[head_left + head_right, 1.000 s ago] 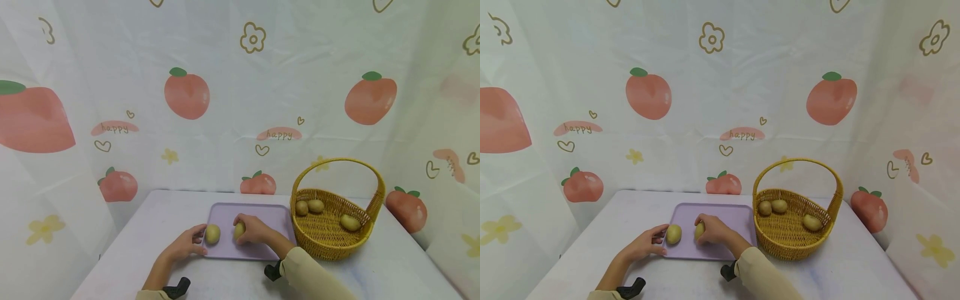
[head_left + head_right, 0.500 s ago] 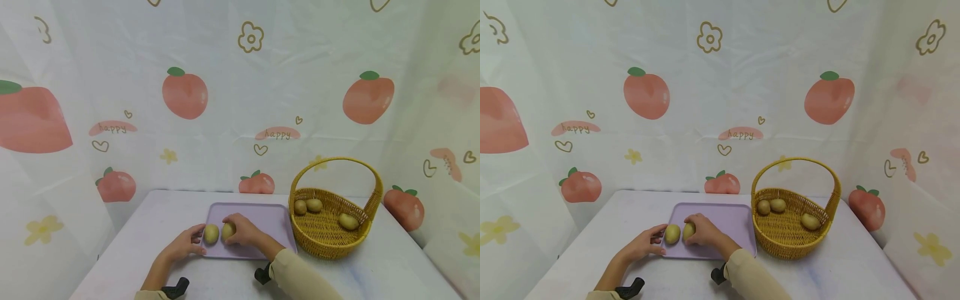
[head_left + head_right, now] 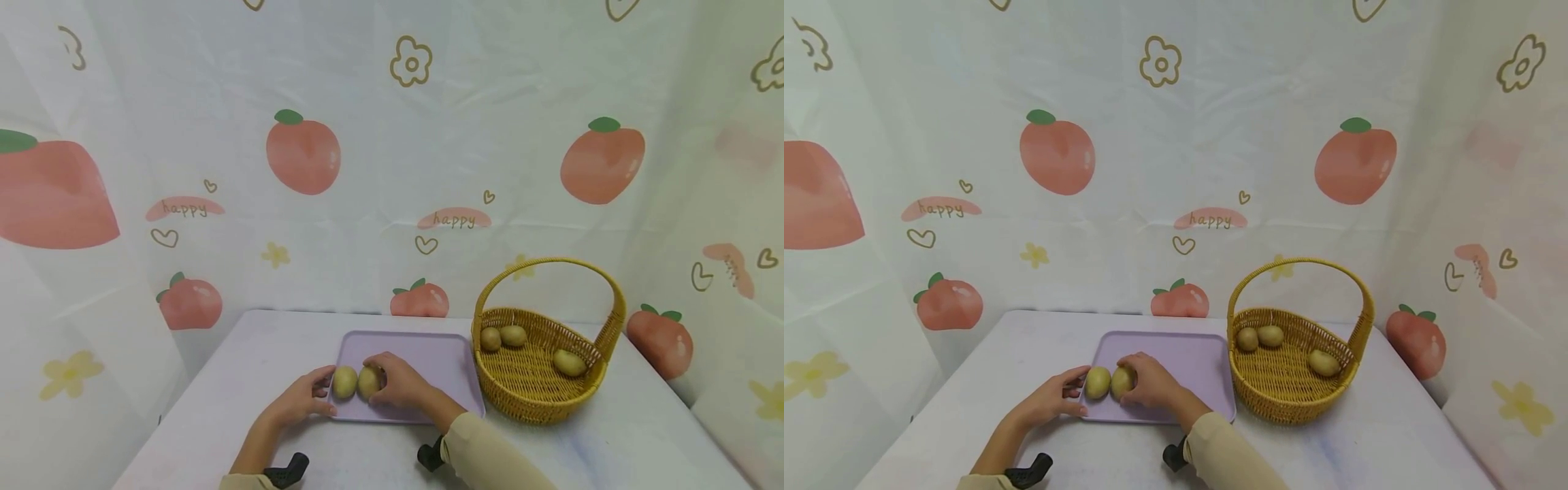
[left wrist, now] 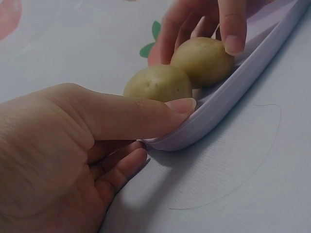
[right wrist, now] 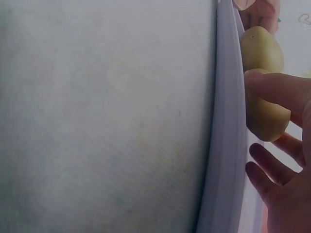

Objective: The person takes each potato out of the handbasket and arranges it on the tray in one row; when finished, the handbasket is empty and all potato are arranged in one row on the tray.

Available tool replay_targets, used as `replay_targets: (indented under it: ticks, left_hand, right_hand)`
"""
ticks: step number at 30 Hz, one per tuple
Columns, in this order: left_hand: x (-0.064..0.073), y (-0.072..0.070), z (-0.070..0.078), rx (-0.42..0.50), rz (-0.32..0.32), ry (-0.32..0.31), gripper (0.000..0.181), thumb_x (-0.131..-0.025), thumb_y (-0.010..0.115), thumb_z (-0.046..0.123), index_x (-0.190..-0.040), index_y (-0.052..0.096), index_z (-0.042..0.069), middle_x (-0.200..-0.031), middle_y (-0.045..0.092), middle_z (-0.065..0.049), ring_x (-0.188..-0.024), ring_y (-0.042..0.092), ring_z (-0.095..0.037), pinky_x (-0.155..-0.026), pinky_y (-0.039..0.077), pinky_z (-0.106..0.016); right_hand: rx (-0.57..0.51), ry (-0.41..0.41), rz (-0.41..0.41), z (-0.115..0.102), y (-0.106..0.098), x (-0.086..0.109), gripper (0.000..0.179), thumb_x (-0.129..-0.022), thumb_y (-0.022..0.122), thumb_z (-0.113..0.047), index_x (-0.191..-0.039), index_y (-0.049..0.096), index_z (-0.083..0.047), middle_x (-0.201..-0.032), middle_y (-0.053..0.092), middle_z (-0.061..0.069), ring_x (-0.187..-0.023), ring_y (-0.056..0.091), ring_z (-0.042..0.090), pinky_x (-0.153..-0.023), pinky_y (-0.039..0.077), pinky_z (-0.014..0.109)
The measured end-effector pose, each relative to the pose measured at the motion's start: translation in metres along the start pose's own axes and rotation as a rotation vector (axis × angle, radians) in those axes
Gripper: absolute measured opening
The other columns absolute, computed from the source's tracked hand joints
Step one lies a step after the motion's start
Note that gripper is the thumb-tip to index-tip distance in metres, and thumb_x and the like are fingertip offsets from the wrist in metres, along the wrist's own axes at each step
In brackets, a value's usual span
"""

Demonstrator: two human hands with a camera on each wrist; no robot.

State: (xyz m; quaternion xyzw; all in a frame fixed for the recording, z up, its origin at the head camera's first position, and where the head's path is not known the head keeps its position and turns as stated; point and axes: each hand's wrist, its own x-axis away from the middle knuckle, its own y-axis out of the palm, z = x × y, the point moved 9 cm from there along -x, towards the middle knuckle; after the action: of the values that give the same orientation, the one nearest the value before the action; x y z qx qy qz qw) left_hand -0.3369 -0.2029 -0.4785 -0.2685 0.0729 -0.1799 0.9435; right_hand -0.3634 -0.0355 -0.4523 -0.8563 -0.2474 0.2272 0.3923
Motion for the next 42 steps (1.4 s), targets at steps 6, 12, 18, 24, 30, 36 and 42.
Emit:
replay_targets:
  ticks: [6, 12, 18, 24, 30, 36, 42]
  left_hand:
    - [0.001, -0.001, 0.001, -0.012, 0.003, -0.001, 0.086, -0.073, 0.083, 0.008, -0.141, 0.036, -0.013, -0.126, 0.053, -0.031, -0.11, 0.056, -0.043, -0.097, 0.045, -0.055]
    - [0.001, -0.001, 0.002, -0.015, 0.004, -0.003, 0.085, -0.073, 0.083, 0.008, -0.141, 0.037, -0.013, -0.126, 0.053, -0.03, -0.11, 0.056, -0.042, -0.097, 0.044, -0.055]
    - [-0.001, 0.0, 0.003, -0.028, 0.004, -0.01, 0.085, -0.073, 0.083, 0.007, -0.141, 0.037, -0.012, -0.125, 0.054, -0.03, -0.11, 0.057, -0.042, -0.097, 0.044, -0.055]
    - [-0.001, 0.0, 0.001, -0.024, 0.005, -0.008, 0.085, -0.072, 0.083, 0.007, -0.141, 0.037, -0.012, -0.126, 0.053, -0.031, -0.11, 0.057, -0.042, -0.097, 0.045, -0.055]
    - [-0.001, -0.001, -0.002, -0.015, 0.0, 0.011, 0.085, -0.072, 0.083, 0.007, -0.141, 0.036, -0.013, -0.127, 0.052, -0.031, -0.11, 0.057, -0.042, -0.096, 0.045, -0.054]
    - [-0.002, -0.001, -0.001, -0.008, 0.0, 0.023, 0.085, -0.073, 0.082, 0.007, -0.141, 0.037, -0.014, -0.128, 0.052, -0.031, -0.11, 0.057, -0.041, -0.097, 0.044, -0.055]
    - [-0.002, -0.001, -0.001, -0.016, 0.004, 0.005, 0.085, -0.072, 0.083, 0.007, -0.141, 0.036, -0.014, -0.132, 0.049, -0.033, -0.11, 0.057, -0.041, -0.097, 0.045, -0.055]
  right_hand:
    - [-0.003, -0.001, -0.01, -0.002, 0.001, 0.002, 0.071, -0.07, 0.088, -0.017, -0.133, 0.056, -0.01, -0.124, 0.058, -0.001, -0.111, 0.052, 0.01, -0.099, 0.043, 0.029]
    - [-0.015, 0.032, 0.004, -0.002, -0.006, 0.012, 0.075, -0.072, 0.085, -0.016, -0.138, 0.051, -0.011, -0.135, 0.053, 0.004, -0.122, 0.049, 0.019, -0.104, 0.041, 0.036]
    - [0.012, -0.013, 0.015, -0.012, -0.04, 0.035, 0.066, -0.077, 0.08, -0.013, -0.137, 0.052, -0.008, -0.135, 0.053, 0.006, -0.122, 0.05, 0.025, -0.103, 0.042, 0.041]
    - [0.059, -0.034, 0.027, -0.019, -0.09, 0.06, 0.051, -0.082, 0.077, -0.014, -0.13, 0.059, -0.01, -0.13, 0.058, 0.005, -0.123, 0.05, 0.026, -0.102, 0.042, 0.047]
    - [0.079, -0.025, 0.027, -0.014, -0.137, 0.084, 0.039, -0.085, 0.075, -0.017, -0.122, 0.064, -0.012, -0.121, 0.062, 0.002, -0.116, 0.055, 0.026, -0.096, 0.046, 0.047]
    - [0.101, 0.033, 0.044, 0.006, -0.175, 0.105, 0.034, -0.086, 0.074, -0.018, -0.118, 0.066, -0.011, -0.112, 0.065, -0.001, -0.104, 0.058, 0.023, -0.087, 0.052, 0.047]
    - [0.103, 0.084, 0.046, 0.032, -0.199, 0.117, 0.03, -0.087, 0.073, -0.016, -0.115, 0.066, -0.009, -0.105, 0.066, 0.003, -0.101, 0.061, 0.03, -0.087, 0.052, 0.051]
